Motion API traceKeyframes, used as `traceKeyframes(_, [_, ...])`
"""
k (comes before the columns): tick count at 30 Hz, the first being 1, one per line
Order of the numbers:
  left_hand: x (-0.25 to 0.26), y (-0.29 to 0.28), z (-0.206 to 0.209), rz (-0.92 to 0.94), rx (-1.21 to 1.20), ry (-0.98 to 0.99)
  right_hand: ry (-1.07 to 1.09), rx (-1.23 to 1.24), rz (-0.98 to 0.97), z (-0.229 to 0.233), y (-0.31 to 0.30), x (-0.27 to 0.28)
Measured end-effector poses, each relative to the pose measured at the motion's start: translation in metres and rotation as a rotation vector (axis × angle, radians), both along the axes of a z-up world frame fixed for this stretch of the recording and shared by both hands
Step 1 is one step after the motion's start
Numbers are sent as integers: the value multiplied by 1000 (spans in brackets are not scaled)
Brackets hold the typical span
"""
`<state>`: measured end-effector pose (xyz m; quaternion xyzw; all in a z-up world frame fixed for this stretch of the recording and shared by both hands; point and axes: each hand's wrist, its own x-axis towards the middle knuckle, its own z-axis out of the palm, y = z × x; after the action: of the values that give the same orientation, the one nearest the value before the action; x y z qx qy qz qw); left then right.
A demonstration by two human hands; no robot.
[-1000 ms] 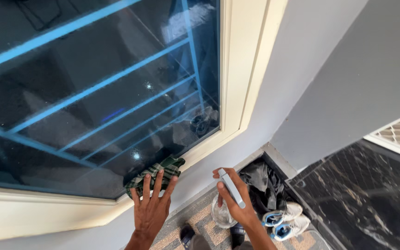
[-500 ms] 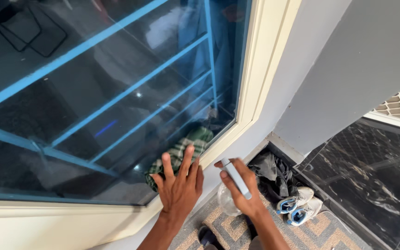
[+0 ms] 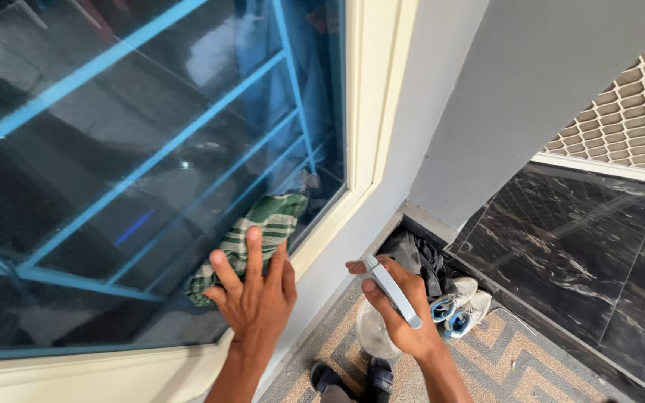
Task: The person wipes the glass pane and the frame of a window using a cloth and a spray bottle.
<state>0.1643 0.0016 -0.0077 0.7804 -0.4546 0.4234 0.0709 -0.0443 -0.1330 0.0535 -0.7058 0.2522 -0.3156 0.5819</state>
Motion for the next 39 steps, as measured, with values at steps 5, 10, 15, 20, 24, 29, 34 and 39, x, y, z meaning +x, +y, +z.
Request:
traceKeyframes(5, [-4, -2, 18, 11, 47, -61, -1, -16, 24, -8, -2, -17])
traceKeyframes(10, [-13, -8, 48, -37, 196, 39, -107, -204, 28, -21, -1, -10])
traceKeyframes(15, [-8, -23, 52, -47, 359, 31, 20, -13, 6, -36, 5, 7])
traceKeyframes(20, [-4, -15, 22, 11, 452, -87, -10, -2, 21, -55, 18, 17])
traceKeyframes(24, [-7, 2, -9, -5, 421, -79, 0, -5, 23, -63, 31, 6])
traceKeyframes(29, [-8, 4, -26, -56, 323, -35, 65, 82, 12, -65, 36, -3])
traceKeyframes(34, [-9, -6, -9, -10, 391, 64, -22, 39, -29, -66, 26, -10])
traceKeyframes(39, [0, -15, 46, -19, 345, -44, -74, 46, -64, -56, 19, -10])
